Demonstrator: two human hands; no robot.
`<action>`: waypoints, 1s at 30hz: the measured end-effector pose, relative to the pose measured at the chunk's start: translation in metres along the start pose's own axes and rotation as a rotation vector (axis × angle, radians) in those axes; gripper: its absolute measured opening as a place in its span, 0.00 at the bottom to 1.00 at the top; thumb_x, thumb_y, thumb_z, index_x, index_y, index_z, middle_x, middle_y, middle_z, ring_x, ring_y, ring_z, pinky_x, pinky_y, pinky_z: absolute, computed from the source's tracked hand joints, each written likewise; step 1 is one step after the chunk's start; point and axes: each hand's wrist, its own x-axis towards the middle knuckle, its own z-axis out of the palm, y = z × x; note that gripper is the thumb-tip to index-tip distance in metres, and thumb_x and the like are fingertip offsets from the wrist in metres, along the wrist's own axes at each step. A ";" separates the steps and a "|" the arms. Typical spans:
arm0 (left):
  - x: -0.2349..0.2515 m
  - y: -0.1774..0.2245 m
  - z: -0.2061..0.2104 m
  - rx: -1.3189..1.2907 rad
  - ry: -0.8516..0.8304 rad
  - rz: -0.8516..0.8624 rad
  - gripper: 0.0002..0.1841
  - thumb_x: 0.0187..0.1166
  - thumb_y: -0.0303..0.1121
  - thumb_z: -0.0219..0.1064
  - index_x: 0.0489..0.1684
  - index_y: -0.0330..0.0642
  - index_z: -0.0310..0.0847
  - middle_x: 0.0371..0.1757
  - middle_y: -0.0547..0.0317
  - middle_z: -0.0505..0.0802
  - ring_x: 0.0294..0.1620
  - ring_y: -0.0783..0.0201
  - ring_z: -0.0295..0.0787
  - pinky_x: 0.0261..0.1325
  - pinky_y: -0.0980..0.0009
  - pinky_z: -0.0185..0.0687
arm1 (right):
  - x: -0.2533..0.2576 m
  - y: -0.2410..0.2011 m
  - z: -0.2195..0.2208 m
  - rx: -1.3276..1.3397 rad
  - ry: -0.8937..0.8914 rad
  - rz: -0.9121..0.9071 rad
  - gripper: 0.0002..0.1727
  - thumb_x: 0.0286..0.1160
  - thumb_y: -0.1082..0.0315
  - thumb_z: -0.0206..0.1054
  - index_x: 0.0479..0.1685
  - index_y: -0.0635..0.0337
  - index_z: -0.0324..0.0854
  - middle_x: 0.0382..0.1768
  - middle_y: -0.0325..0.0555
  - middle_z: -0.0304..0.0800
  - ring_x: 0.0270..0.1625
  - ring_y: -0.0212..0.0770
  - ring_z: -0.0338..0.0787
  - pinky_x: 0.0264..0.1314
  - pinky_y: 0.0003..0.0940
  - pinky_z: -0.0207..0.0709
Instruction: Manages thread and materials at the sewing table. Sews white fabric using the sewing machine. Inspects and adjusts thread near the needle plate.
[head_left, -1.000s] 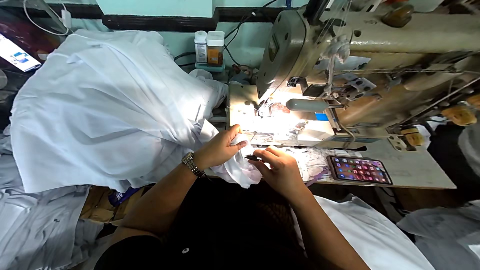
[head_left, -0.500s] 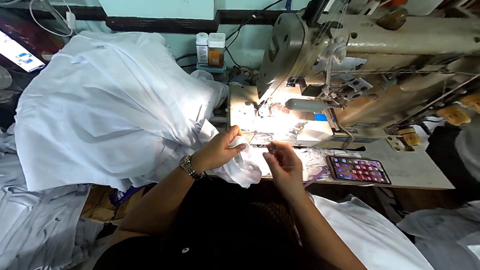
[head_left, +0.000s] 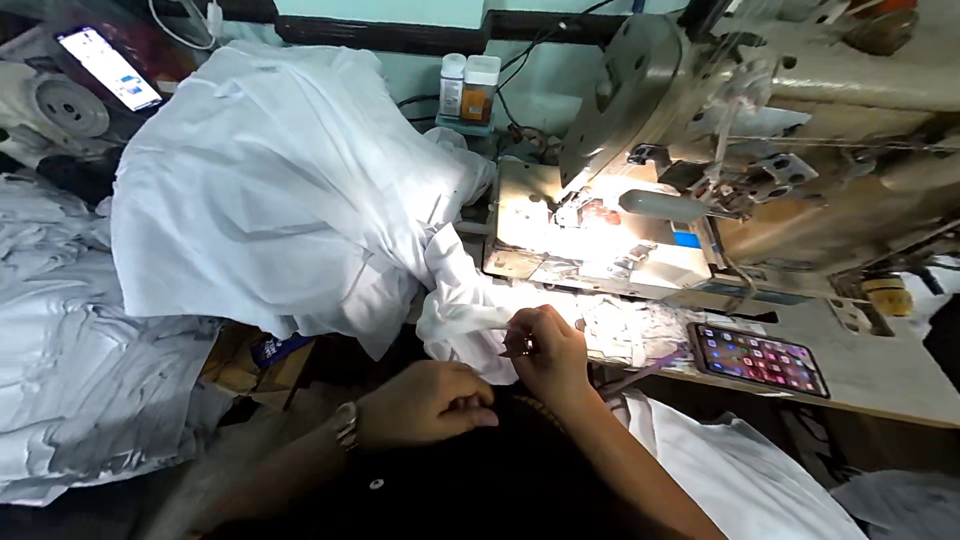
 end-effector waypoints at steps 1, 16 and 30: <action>0.001 -0.006 0.008 -0.098 0.002 -0.060 0.22 0.85 0.43 0.66 0.64 0.31 0.83 0.46 0.49 0.93 0.43 0.64 0.91 0.52 0.68 0.88 | 0.000 -0.002 0.001 -0.010 0.002 -0.016 0.05 0.68 0.68 0.68 0.37 0.59 0.86 0.28 0.45 0.87 0.28 0.36 0.85 0.27 0.27 0.77; 0.056 -0.018 -0.011 -0.391 0.654 -0.303 0.08 0.71 0.24 0.75 0.40 0.33 0.82 0.30 0.61 0.93 0.30 0.74 0.90 0.39 0.74 0.89 | 0.006 -0.012 -0.014 0.167 -0.038 0.144 0.12 0.84 0.69 0.61 0.48 0.64 0.89 0.40 0.46 0.89 0.38 0.24 0.86 0.44 0.14 0.80; 0.087 -0.020 -0.003 -0.204 0.402 -0.329 0.12 0.75 0.29 0.72 0.45 0.26 0.81 0.39 0.49 0.93 0.41 0.68 0.94 0.51 0.70 0.91 | 0.017 0.010 -0.005 0.167 0.009 0.112 0.07 0.77 0.73 0.64 0.43 0.62 0.88 0.41 0.46 0.89 0.41 0.31 0.87 0.44 0.23 0.84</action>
